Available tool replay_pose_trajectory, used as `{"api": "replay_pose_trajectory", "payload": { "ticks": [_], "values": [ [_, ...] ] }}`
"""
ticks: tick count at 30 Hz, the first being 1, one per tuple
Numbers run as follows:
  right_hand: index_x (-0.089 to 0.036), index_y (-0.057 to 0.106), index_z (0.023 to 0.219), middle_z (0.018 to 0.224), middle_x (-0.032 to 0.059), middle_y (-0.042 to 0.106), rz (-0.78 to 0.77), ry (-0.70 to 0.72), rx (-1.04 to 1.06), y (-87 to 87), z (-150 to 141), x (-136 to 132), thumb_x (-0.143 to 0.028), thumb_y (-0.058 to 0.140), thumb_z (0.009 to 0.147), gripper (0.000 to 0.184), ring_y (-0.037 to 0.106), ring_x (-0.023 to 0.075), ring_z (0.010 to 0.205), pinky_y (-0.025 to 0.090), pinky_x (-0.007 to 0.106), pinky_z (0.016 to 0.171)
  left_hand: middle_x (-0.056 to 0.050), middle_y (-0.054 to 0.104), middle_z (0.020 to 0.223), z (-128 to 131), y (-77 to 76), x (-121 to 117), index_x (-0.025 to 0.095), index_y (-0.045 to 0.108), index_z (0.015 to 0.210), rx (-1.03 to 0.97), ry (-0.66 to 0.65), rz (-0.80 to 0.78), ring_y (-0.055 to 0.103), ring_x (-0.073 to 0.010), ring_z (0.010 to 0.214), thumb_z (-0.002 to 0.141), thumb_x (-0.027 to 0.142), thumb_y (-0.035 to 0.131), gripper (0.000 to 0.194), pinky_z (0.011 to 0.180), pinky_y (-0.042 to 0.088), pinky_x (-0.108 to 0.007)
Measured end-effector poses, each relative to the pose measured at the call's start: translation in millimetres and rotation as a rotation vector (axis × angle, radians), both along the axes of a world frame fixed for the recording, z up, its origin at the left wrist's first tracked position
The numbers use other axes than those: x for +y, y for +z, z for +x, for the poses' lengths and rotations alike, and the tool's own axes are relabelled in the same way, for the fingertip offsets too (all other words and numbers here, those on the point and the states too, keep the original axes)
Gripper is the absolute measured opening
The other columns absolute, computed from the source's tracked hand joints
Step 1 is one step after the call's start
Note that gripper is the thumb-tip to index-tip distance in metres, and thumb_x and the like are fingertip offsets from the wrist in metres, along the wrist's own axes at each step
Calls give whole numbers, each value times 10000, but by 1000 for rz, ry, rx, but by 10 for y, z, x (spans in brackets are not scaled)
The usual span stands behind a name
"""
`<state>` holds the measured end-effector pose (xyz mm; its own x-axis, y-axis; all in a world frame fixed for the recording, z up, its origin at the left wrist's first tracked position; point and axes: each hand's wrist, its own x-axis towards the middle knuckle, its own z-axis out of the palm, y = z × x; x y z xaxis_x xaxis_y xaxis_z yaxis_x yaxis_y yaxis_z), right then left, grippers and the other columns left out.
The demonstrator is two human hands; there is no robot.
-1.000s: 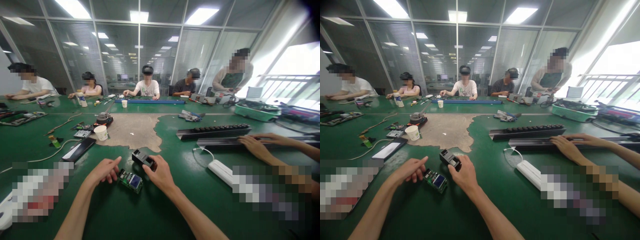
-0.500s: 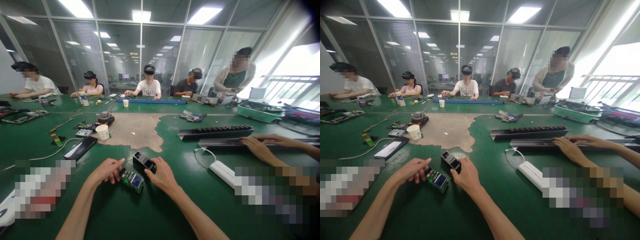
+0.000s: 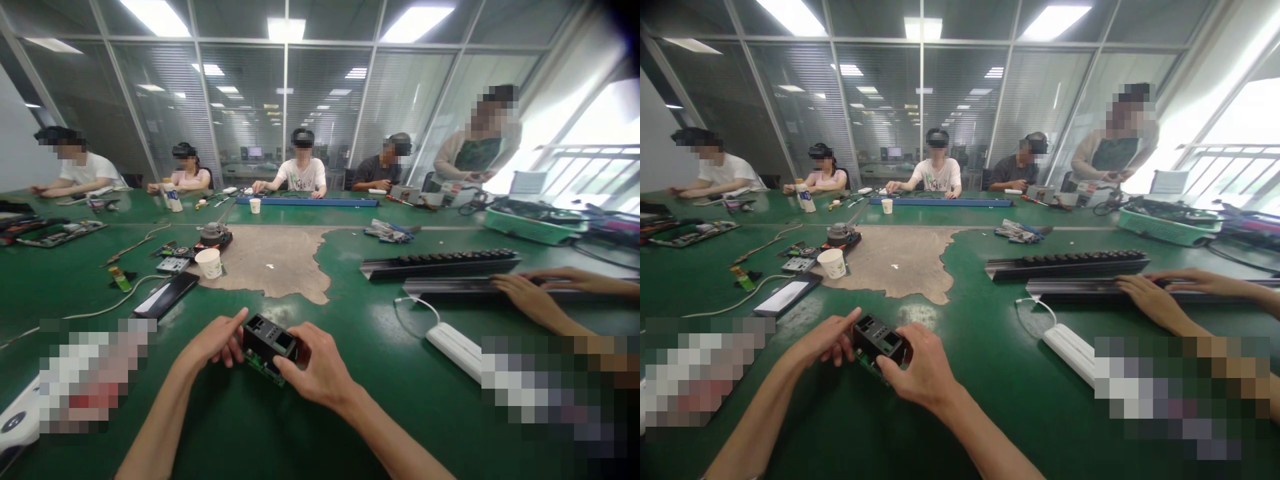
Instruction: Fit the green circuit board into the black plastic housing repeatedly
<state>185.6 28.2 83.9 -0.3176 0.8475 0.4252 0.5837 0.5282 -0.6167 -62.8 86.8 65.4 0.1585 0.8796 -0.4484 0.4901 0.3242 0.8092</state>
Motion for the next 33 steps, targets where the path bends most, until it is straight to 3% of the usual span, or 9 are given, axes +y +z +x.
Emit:
{"api": "replay_pose_trajectory", "payload": {
  "ticks": [11, 20, 25, 33],
  "values": [
    [-193, 605, 1014, 875, 37, 616, -15, 49, -100, -11, -2, -44, -375, 684, 756, 326, 559, 193, 802, 432, 302, 694, -152, 729, 682, -10, 97, -51, 107, 597, 958, 47, -36, 19, 609, -184, 438, 720, 895, 361, 856, 376, 236, -214],
    [-191, 576, 1171, 998, 62, 601, -52, 58, -178, 11, 25, -63, -564, 708, 728, 594, 563, 204, 839, 447, 317, 715, -145, 726, 666, -21, 110, -54, 129, 586, 865, 73, -38, 31, 599, -174, 431, 749, 868, 367, 780, 372, 244, -211],
    [-197, 581, 1148, 980, 53, 581, -72, 59, -230, -27, 10, -61, -534, 717, 728, 555, 563, 202, 836, 452, 324, 738, -134, 723, 657, 0, 133, -66, 136, 582, 851, 73, -32, 46, 589, -164, 421, 745, 869, 377, 769, 367, 230, -203],
    [-196, 592, 994, 916, 44, 572, -66, 62, -210, -191, -49, -59, -401, 673, 768, 316, 558, 191, 809, 448, 318, 737, -127, 710, 628, -36, 29, -8, 128, 601, 835, 51, 25, 70, 589, -170, 409, 719, 887, 379, 799, 355, 231, -204]
  ]
}}
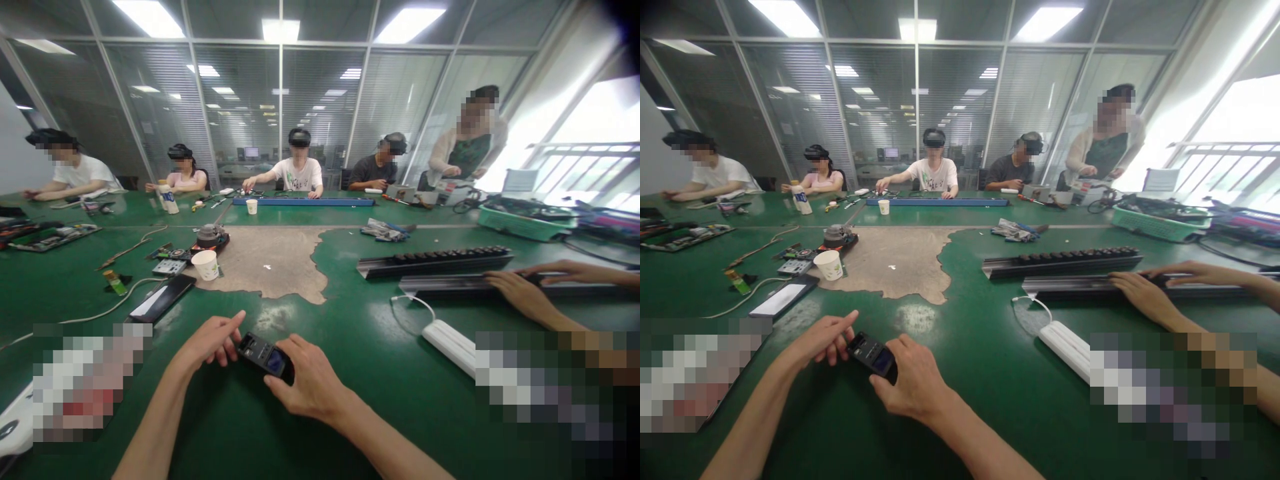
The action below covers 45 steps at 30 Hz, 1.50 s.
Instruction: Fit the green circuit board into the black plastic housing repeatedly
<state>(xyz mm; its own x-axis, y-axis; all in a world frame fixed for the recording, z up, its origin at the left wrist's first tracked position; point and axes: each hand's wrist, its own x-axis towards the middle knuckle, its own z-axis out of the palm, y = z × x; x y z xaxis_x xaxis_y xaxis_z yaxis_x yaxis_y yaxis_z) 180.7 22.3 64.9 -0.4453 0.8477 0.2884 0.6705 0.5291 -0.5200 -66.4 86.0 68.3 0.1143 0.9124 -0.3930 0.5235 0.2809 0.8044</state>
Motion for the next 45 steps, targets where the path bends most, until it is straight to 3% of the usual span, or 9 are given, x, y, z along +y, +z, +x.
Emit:
{"api": "replay_pose_trajectory", "payload": {
  "ticks": [7, 13, 18, 24, 32, 39, 45],
  "values": [
    [-193, 608, 951, 808, 14, 573, 53, -19, 203, 133, 13, 34, -320, 672, 756, 241, 534, 171, 746, 431, 294, 681, -117, 706, 633, -27, -15, 28, 127, 609, 875, -35, 73, 5, 592, -177, 423, 675, 913, 384, 842, 380, 240, -217],
    [-188, 622, 1002, 874, 31, 606, 86, -170, 348, 167, 127, 169, -334, 643, 817, 237, 563, 169, 765, 453, 294, 696, -116, 715, 655, -8, 22, 5, 138, 599, 849, 19, -26, -18, 589, -166, 430, 722, 879, 381, 783, 382, 228, -216],
    [-193, 624, 1058, 959, 54, 614, 90, -302, 282, 54, 196, 299, -314, 652, 809, 279, 580, 191, 835, 472, 311, 733, -115, 732, 707, 10, 69, -41, 140, 595, 917, 67, -144, -49, 612, -167, 464, 741, 846, 433, 745, 376, 228, -210],
    [-207, 608, 1105, 1011, 64, 598, 14, -343, 120, -47, 187, 297, -350, 643, 817, 323, 590, 206, 888, 482, 335, 790, -95, 741, 731, 8, 63, -49, 162, 581, 924, 21, -220, -41, 612, -147, 454, 766, 797, 486, 660, 363, 203, -195],
    [-192, 534, 1250, 1138, 89, 570, -30, -363, -29, -92, 205, 292, -453, 712, 745, 596, 573, 244, 1020, 463, 359, 893, -92, 737, 724, 20, 48, -48, 165, 574, 897, 22, -231, -28, 608, -132, 448, 793, 749, 504, 598, 353, 195, -181],
    [-197, 597, 1077, 1043, 71, 593, -55, -357, -23, -96, 212, 298, -339, 702, 742, 378, 580, 220, 921, 464, 340, 840, -91, 735, 716, 40, 42, -44, 158, 583, 917, 23, -232, -36, 607, -133, 449, 782, 759, 503, 621, 358, 206, -181],
    [-191, 635, 977, 932, 53, 623, -2, -291, 209, 17, 183, 306, -274, 681, 753, 243, 580, 203, 854, 473, 331, 776, -98, 737, 729, 62, 69, -59, 154, 604, 935, 26, -234, -39, 621, -150, 462, 762, 770, 506, 648, 372, 225, -194]
  ]
}}
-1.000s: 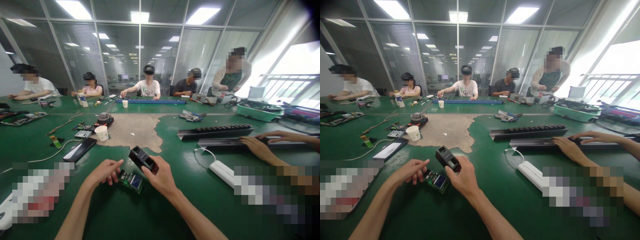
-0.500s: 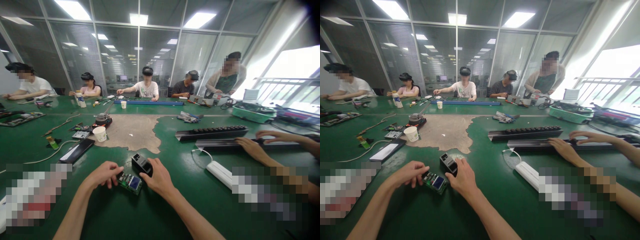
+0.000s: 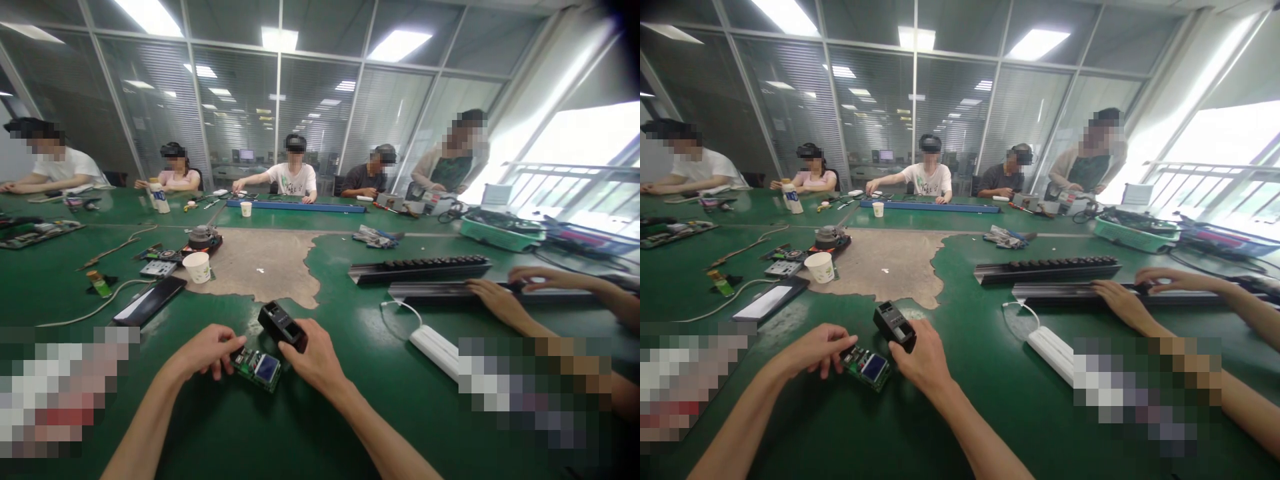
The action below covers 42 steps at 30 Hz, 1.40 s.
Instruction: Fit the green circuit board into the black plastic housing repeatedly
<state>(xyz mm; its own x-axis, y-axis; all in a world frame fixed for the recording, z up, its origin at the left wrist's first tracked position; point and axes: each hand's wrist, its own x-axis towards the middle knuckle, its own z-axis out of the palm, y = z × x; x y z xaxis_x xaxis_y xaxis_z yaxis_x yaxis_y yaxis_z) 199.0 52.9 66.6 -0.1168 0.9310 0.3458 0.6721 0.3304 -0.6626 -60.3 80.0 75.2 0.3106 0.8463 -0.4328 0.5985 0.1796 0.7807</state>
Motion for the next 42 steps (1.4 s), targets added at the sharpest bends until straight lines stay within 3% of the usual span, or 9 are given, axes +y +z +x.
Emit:
{"api": "replay_pose_trajectory", "payload": {
  "ticks": [5, 9, 14, 18, 27, 37, 42],
  "values": [
    [-188, 631, 1037, 900, 44, 641, -9, 99, 258, 138, -57, -72, -373, 637, 831, 277, 576, 160, 714, 466, 270, 611, -94, 732, 710, -6, -7, 4, 159, 606, 879, 12, 16, 12, 619, -156, 458, 745, 800, 488, 665, 378, 220, -198],
    [-200, 613, 1075, 900, 31, 630, -52, 198, 357, 190, -52, -125, -419, 607, 856, 310, 577, 150, 715, 455, 251, 593, -96, 735, 717, -15, -25, 21, 153, 614, 896, 3, 15, 10, 610, -147, 451, 751, 801, 481, 677, 374, 225, -193],
    [-200, 619, 1011, 832, 7, 574, 18, 325, 150, 170, -71, -179, -363, 664, 782, 285, 536, 145, 708, 433, 256, 617, -109, 736, 708, -39, -81, 41, 140, 623, 906, -61, 34, 4, 605, -146, 437, 775, 816, 419, 719, 365, 217, -185],
    [-188, 610, 1004, 840, 21, 576, 81, 347, -26, 141, -125, -219, -321, 671, 743, 300, 538, 176, 775, 437, 291, 693, -133, 731, 689, -40, -98, 36, 113, 640, 879, -128, 100, -2, 596, -153, 416, 782, 850, 318, 810, 363, 228, -201],
    [-198, 568, 1135, 951, 51, 602, 88, 375, -130, 118, -132, -261, -354, 647, 767, 408, 557, 202, 848, 450, 324, 750, -139, 723, 666, -17, -15, 3, 100, 653, 885, -94, 144, -14, 605, -170, 430, 723, 913, 293, 904, 384, 247, -220],
    [-205, 571, 1095, 925, 36, 598, 60, 353, -190, 128, -124, -265, -328, 646, 751, 373, 568, 193, 823, 444, 314, 746, -111, 738, 702, -83, 52, -31, 131, 601, 1041, -76, 39, -32, 614, -160, 453, 790, 853, 320, 815, 395, 235, -215],
    [-228, 583, 1142, 989, 48, 620, 4, 358, -251, 127, -97, -257, -438, 701, 734, 473, 597, 220, 888, 458, 345, 806, -100, 742, 722, -103, 67, -34, 141, 590, 1038, -47, -15, -33, 597, -133, 439, 792, 813, 413, 737, 384, 214, -202]
  ]
}}
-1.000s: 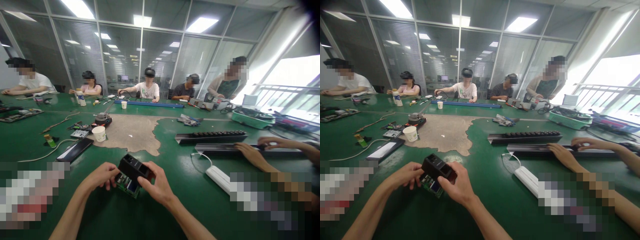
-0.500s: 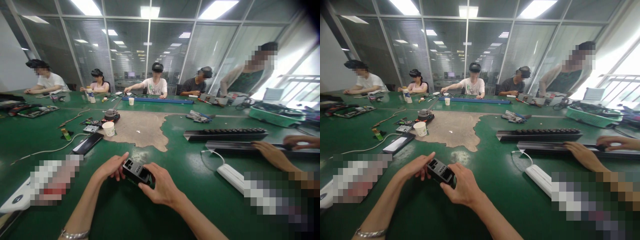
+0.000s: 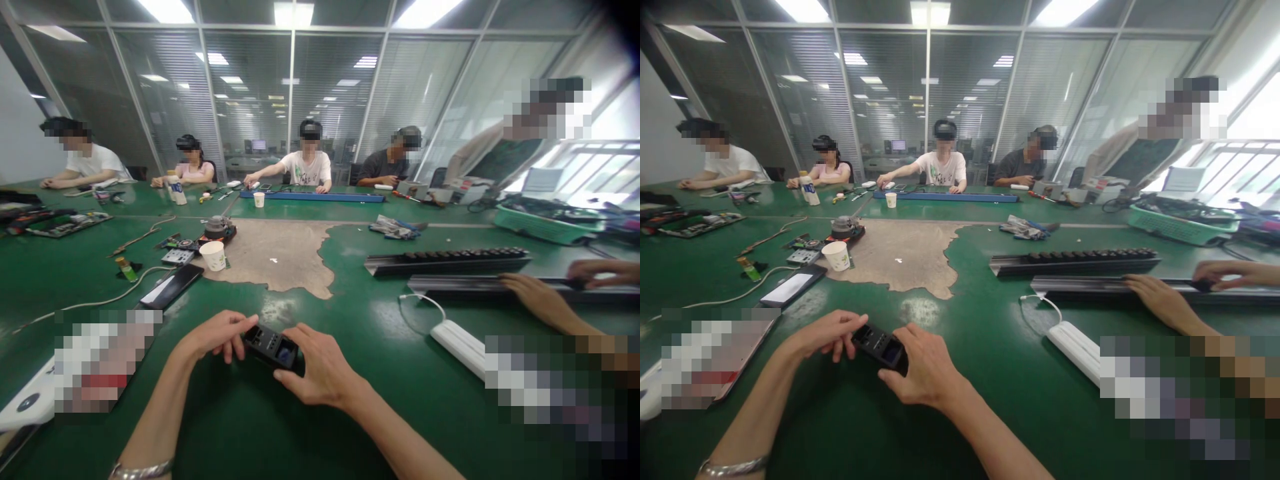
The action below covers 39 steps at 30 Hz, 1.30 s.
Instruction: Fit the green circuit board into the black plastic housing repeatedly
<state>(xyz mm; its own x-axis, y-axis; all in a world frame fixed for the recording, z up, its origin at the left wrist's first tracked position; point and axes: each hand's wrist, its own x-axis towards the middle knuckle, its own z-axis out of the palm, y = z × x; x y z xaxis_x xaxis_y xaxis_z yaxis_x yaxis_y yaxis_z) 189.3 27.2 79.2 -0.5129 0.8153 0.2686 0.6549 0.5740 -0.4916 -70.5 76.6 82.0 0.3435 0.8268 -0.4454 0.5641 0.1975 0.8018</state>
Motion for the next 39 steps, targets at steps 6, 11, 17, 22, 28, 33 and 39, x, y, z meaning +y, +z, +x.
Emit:
{"api": "replay_pose_trajectory", "payload": {
  "ticks": [6, 11, 17, 22, 28, 33, 39],
  "values": [
    [-210, 581, 1145, 1007, 56, 643, -49, 25, -6, -29, 59, 46, -425, 790, 664, 567, 611, 229, 899, 459, 340, 804, -94, 746, 757, -16, 25, -23, 161, 566, 1000, -4, -63, -21, 631, -143, 473, 793, 775, 471, 655, 379, 234, -191],
    [-204, 589, 873, 823, 15, 613, -54, 1, -14, -131, -47, 13, -497, 784, 685, 399, 563, 175, 713, 424, 290, 652, -91, 734, 740, 43, -41, 22, 160, 572, 973, 3, 32, 33, 647, -164, 493, 778, 801, 454, 680, 382, 257, -192],
    [-208, 581, 1105, 984, 52, 594, -17, -69, 71, -138, -127, -58, -603, 758, 674, 611, 575, 214, 854, 458, 333, 751, -87, 724, 718, 37, -32, 43, 150, 598, 973, 24, 81, 79, 613, -147, 462, 772, 807, 455, 701, 385, 262, -190],
    [-202, 595, 1017, 919, 41, 595, -17, -69, 50, -113, -149, -81, -547, 717, 738, 460, 575, 210, 838, 450, 331, 750, -81, 731, 734, -20, -16, 33, 151, 602, 993, 1, 43, 82, 604, -130, 458, 789, 734, 525, 623, 378, 262, -181],
    [-187, 594, 949, 876, 43, 600, -12, -127, 81, -197, -236, -126, -400, 688, 771, 293, 571, 198, 805, 433, 316, 730, -77, 737, 745, 15, -115, 73, 155, 587, 976, -69, 41, 26, 607, -120, 464, 747, 677, 628, 571, 376, 268, -167],
    [-187, 612, 884, 793, 17, 596, 34, -136, 231, -146, -194, -71, -313, 673, 772, 178, 553, 177, 764, 416, 290, 690, -86, 731, 726, 10, -80, 71, 143, 601, 974, -90, 133, 71, 591, -122, 448, 753, 764, 544, 662, 368, 251, -175],
    [-183, 646, 961, 830, 23, 619, 45, -236, 423, 43, -19, 74, -351, 632, 828, 215, 559, 157, 719, 430, 272, 648, -99, 717, 686, -11, -77, 83, 128, 603, 948, -40, 230, 98, 597, -147, 456, 780, 812, 426, 726, 385, 277, -193]
  ]
}}
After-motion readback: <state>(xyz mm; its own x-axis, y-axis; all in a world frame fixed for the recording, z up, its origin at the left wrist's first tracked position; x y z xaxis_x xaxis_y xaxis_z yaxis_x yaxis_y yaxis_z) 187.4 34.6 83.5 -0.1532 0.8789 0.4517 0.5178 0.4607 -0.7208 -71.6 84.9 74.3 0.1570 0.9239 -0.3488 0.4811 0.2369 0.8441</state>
